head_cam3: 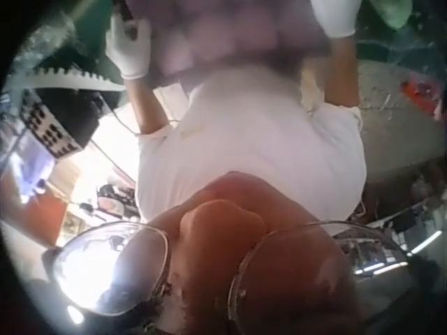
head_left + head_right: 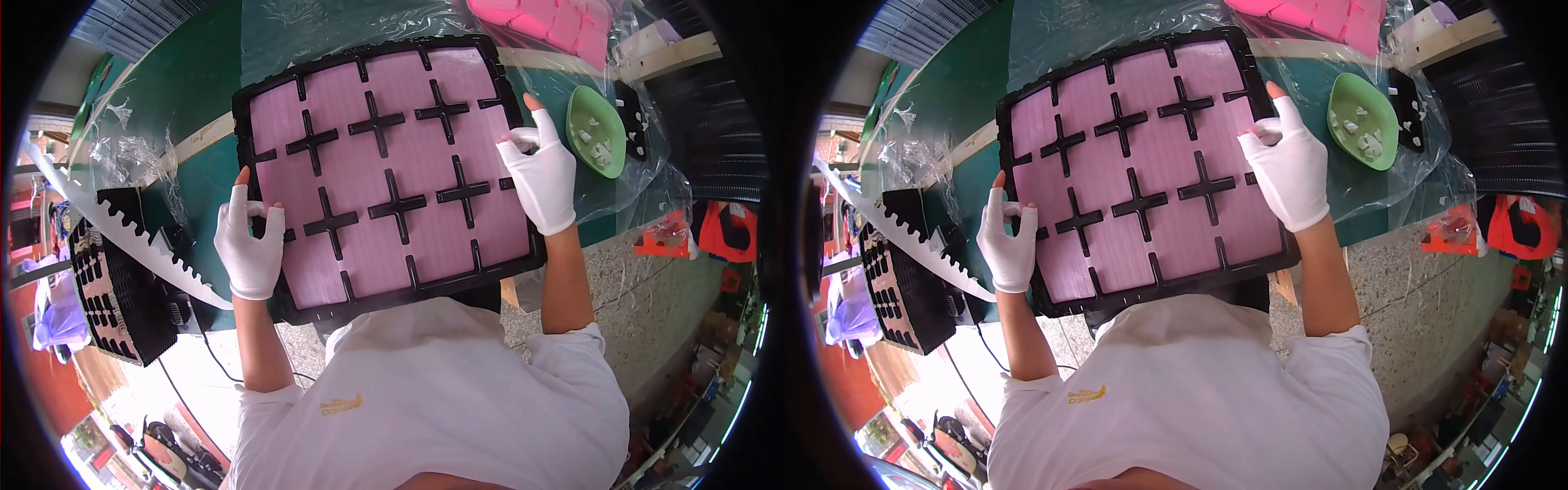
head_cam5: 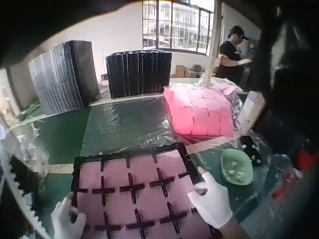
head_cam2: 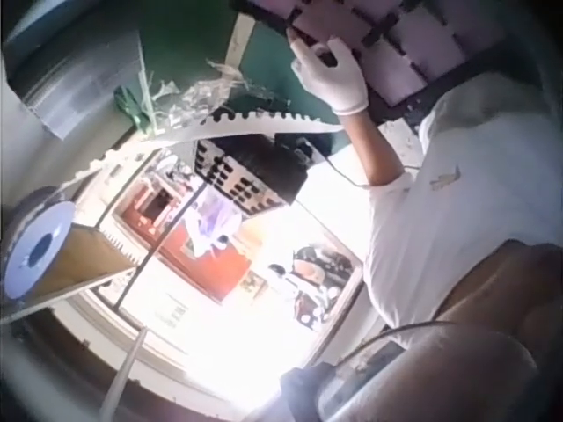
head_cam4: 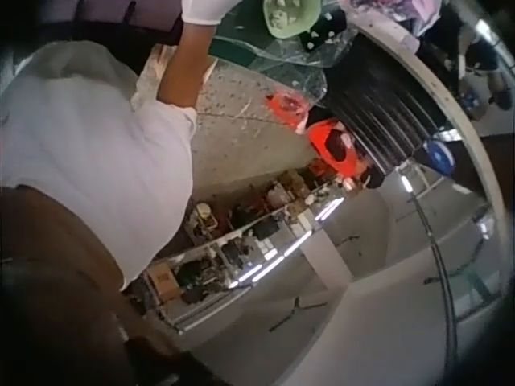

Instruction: The person assembles foam and paper dividers by hand, then inserts them into plastic trays.

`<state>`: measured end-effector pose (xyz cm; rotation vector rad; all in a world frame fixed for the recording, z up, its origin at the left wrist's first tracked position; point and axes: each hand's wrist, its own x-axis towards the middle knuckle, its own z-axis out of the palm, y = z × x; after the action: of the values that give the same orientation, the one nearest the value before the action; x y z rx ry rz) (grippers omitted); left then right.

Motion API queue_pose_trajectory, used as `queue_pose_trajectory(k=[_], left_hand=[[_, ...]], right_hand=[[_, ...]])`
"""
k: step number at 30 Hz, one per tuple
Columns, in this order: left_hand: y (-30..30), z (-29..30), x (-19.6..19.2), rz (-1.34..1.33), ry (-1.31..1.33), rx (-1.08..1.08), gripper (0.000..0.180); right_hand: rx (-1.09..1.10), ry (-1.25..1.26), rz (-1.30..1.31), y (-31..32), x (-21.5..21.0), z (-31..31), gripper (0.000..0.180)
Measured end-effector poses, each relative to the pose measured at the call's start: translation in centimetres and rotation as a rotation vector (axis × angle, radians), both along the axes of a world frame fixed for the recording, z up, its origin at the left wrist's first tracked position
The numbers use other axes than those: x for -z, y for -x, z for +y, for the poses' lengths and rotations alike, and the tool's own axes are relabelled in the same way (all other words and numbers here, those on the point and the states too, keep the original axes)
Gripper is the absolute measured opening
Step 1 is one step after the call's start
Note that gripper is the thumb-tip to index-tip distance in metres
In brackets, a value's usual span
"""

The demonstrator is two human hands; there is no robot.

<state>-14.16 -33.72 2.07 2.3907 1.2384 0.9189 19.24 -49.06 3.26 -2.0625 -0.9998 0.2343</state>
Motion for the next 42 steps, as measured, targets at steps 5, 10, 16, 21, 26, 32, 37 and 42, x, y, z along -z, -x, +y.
queue_pose_trajectory(k=[5, 10, 16, 21, 26, 32, 37, 42], left_hand=[[-0.3, -0.2, -0.6, 0.059, 0.012, -0.037, 0.064], [-0.5, -0.7, -1.6, 0.103, -0.049, 0.004, 0.065], [-1.5, 0.2, -4.8, 0.091, -0.301, 0.118, 0.054], [-9.9, 4.1, -4.7, 0.414, -0.471, 0.256, 0.078], [-11.4, 3.8, -1.5, 0.548, -0.374, 0.283, 0.090], [-10.7, 4.8, -1.6, 0.625, -0.320, 0.283, 0.094], [-9.9, 5.4, -1.4, 0.626, -0.234, 0.277, 0.089], [-10.3, 5.4, -2.0, 0.659, -0.222, 0.292, 0.084]], right_hand=[[0.001, 0.092, -0.083, -0.1, -0.1, 0.5, 0.063], [-0.011, 0.000, -0.178, 0.2, -0.5, 0.3, 0.060], [-0.003, -0.222, -0.648, -0.5, -2.4, 0.1, 0.042], [-0.495, 0.049, -0.844, 2.9, -2.3, 7.1, 0.066], [-0.498, 0.168, -0.868, 3.4, -0.1, 7.9, 0.078], [-0.486, 0.206, -0.758, 1.0, -0.2, 6.6, 0.080], [-0.581, 0.262, -0.868, -0.8, 0.1, 6.2, 0.087], [-0.580, 0.430, -0.898, -0.7, 0.1, 7.1, 0.091]])
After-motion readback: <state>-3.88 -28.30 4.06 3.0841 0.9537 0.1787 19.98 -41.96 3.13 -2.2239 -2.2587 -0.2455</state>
